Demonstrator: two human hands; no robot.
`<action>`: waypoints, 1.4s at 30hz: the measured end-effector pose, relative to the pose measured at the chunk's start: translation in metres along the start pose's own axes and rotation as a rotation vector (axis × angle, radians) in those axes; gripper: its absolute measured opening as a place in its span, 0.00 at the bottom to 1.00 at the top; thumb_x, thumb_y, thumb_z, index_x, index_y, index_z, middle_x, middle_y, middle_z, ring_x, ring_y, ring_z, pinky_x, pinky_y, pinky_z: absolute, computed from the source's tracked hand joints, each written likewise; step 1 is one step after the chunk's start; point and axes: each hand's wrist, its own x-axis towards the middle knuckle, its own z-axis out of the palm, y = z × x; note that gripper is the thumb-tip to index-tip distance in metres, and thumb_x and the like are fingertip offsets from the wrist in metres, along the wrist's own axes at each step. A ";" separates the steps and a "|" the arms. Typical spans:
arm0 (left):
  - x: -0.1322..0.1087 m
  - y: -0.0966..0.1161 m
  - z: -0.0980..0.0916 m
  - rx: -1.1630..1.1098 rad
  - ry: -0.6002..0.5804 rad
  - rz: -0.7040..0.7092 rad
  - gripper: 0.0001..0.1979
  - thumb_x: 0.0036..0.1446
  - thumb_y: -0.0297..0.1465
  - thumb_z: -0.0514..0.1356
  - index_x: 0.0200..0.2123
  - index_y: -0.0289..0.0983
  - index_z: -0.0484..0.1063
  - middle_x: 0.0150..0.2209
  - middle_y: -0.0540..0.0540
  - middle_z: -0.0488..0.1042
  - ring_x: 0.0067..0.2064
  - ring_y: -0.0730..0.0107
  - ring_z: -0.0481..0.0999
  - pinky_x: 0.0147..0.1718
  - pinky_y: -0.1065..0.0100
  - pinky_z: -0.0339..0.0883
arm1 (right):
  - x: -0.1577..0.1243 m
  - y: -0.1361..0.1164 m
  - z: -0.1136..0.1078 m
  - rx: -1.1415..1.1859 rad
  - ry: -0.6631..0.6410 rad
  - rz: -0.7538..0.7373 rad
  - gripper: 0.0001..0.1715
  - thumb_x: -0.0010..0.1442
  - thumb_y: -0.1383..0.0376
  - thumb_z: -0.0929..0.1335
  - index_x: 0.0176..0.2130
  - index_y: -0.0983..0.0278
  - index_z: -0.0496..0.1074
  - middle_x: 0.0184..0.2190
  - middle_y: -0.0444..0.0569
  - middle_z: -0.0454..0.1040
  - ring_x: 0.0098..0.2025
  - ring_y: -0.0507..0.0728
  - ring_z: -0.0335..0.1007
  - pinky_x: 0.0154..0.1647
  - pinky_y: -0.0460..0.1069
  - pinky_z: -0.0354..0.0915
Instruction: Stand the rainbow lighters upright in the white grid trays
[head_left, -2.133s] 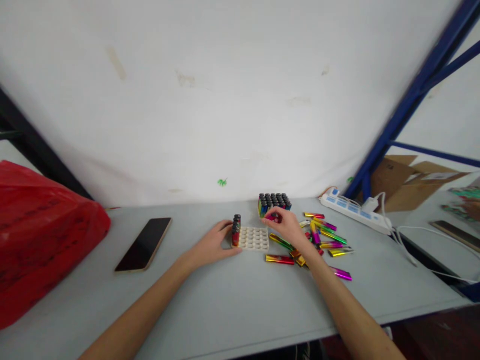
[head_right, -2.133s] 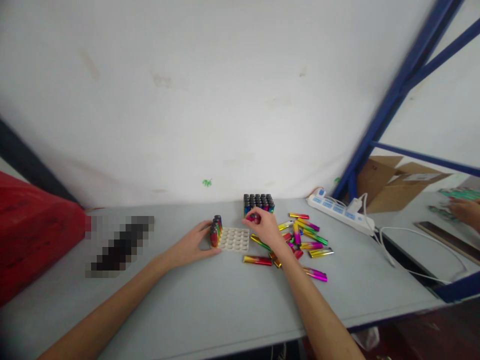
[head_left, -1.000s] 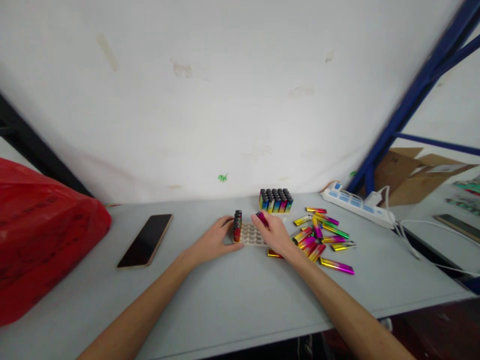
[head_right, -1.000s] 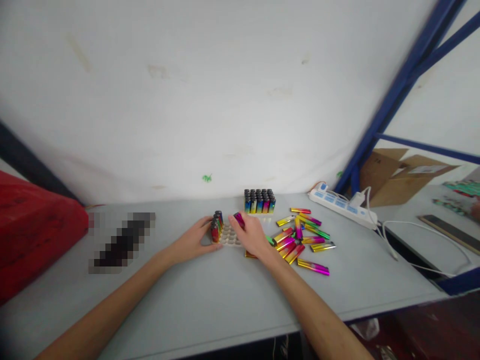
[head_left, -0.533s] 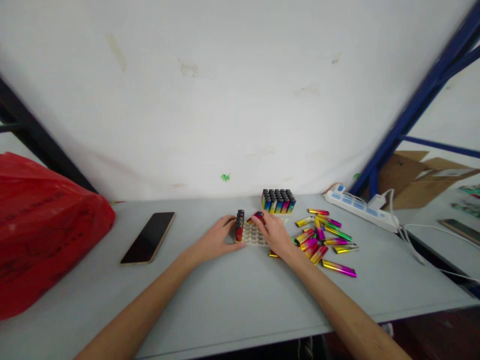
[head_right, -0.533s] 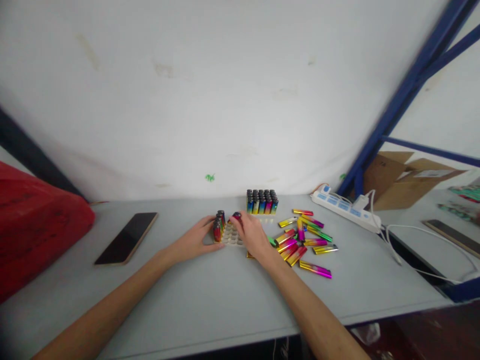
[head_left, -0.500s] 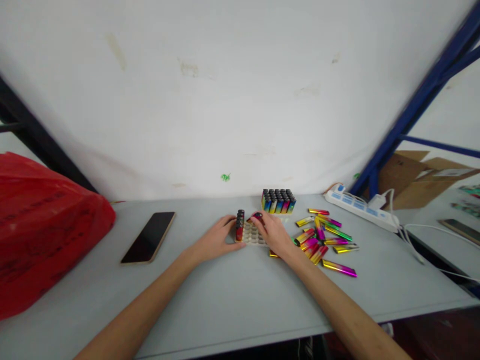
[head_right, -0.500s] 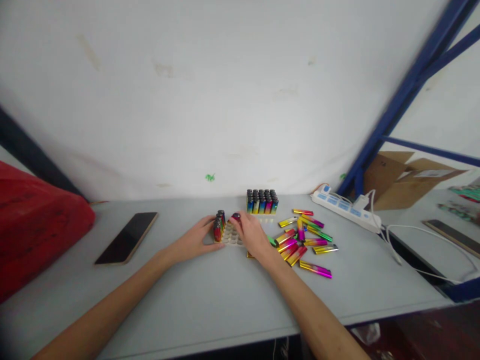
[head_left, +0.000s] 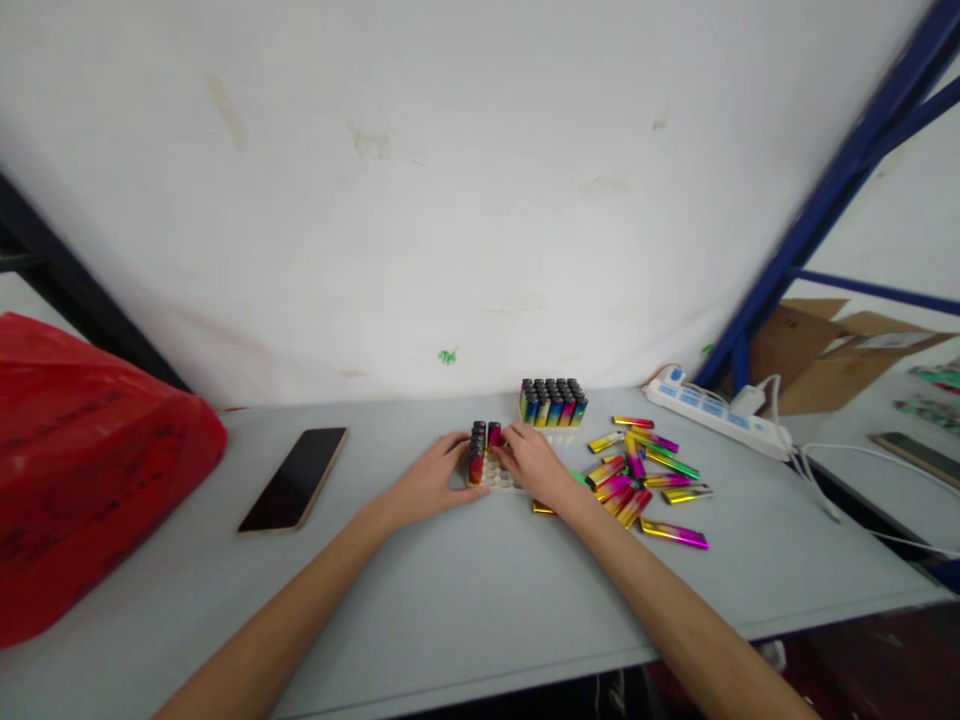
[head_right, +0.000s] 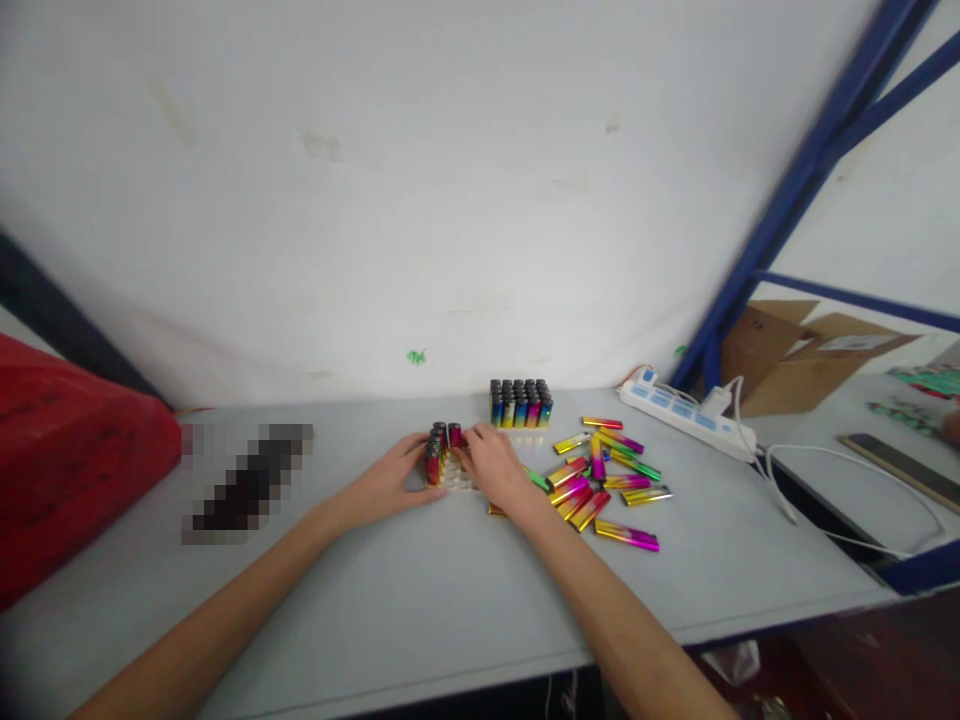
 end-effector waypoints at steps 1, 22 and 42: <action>0.000 0.000 0.000 -0.001 0.001 0.001 0.36 0.68 0.48 0.83 0.74 0.46 0.84 0.77 0.35 0.83 0.79 0.32 0.82 0.84 0.38 0.75 | -0.003 0.001 -0.005 0.002 0.012 -0.014 0.04 0.87 0.65 0.74 0.57 0.61 0.83 0.56 0.60 0.87 0.60 0.67 0.86 0.64 0.58 0.79; -0.002 -0.002 0.000 -0.006 -0.007 0.023 0.35 0.71 0.54 0.81 0.73 0.44 0.85 0.77 0.34 0.82 0.78 0.33 0.83 0.84 0.43 0.76 | -0.054 0.005 -0.102 0.053 -0.590 0.201 0.12 0.70 0.64 0.84 0.40 0.59 0.81 0.42 0.49 0.87 0.44 0.62 0.82 0.40 0.51 0.63; 0.001 -0.008 0.003 -0.008 -0.019 0.031 0.38 0.71 0.53 0.81 0.76 0.43 0.83 0.78 0.32 0.82 0.78 0.32 0.82 0.83 0.40 0.76 | -0.018 0.013 -0.044 0.454 0.132 0.058 0.39 0.84 0.34 0.71 0.31 0.55 0.65 0.31 0.45 0.74 0.37 0.60 0.72 0.43 0.53 0.68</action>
